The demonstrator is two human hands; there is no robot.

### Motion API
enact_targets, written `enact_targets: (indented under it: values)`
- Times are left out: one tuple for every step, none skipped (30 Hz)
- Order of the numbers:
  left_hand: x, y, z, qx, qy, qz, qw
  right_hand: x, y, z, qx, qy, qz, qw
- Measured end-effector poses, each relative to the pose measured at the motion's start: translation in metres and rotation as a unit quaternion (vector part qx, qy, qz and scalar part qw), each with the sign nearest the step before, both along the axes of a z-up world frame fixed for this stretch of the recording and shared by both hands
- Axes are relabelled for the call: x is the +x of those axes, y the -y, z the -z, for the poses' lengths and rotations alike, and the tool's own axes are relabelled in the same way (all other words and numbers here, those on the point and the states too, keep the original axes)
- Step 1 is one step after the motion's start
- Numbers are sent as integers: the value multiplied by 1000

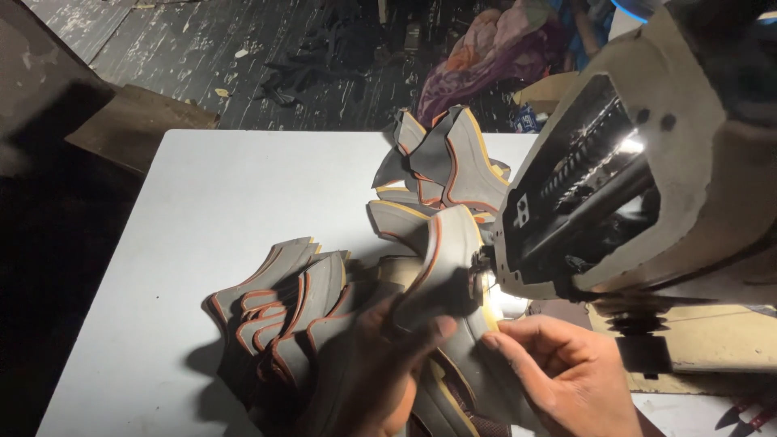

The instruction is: Sewing and assembling shoe upper components using an industrial sewing machine.

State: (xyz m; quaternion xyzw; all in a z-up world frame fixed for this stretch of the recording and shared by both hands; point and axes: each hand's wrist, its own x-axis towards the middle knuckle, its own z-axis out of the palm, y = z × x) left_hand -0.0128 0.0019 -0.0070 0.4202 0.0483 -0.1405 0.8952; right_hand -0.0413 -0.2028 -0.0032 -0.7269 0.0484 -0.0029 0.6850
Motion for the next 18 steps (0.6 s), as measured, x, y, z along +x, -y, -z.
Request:
enact_targets:
  values:
    - [4,2,-5,0,0,0,1000,-2,-2,0,0,0,0,1000]
    - [8,3,-10,-35,-9,-10,999,-4,-4,1,-39,-9,19,999]
    - [13,4,-15,-69,-18,-21,997,-6,-7,1,-78,-18,36,996]
    - [14,2,-18,-69,-18,-22,997,-11,-11,10,-78,-17,36,996]
    - [14,0,-21,-53,-27,-27,998,-16,-15,18,-64,-15,78,995]
    - [15,-1,-24,-37,-37,-32,998,-21,-18,27,-49,-13,120,991]
    - [13,-8,-24,-37,-36,-34,998,-26,-21,35,-49,-12,119,992]
    - [11,-14,-23,-12,-35,26,999,-30,-24,43,-38,-21,129,991]
    - [10,-18,-23,12,-34,86,996,-34,-26,50,-27,-30,141,989]
    - [9,-20,-17,11,-34,86,996,-35,-30,45,-28,-30,141,989]
    - [9,-22,-12,38,-33,109,993,-37,-35,40,-9,-77,138,987]
    - [9,-24,-7,66,-33,131,989,-38,-40,35,10,-124,135,983]
    - [10,-24,-5,66,-32,132,989,-36,-37,37,11,-124,136,983]
    - [12,-25,-3,80,-24,140,987,-35,-35,39,20,-122,122,985]
    - [12,-25,-2,93,-16,147,985,-34,-32,40,29,-121,108,986]
    - [15,-22,-5,93,-16,148,985,-32,-31,39,29,-120,108,986]
    - [17,-20,-9,88,-5,140,986,-30,-31,37,19,-102,97,990]
    - [19,-18,-12,83,6,132,988,-28,-31,35,9,-84,85,993]
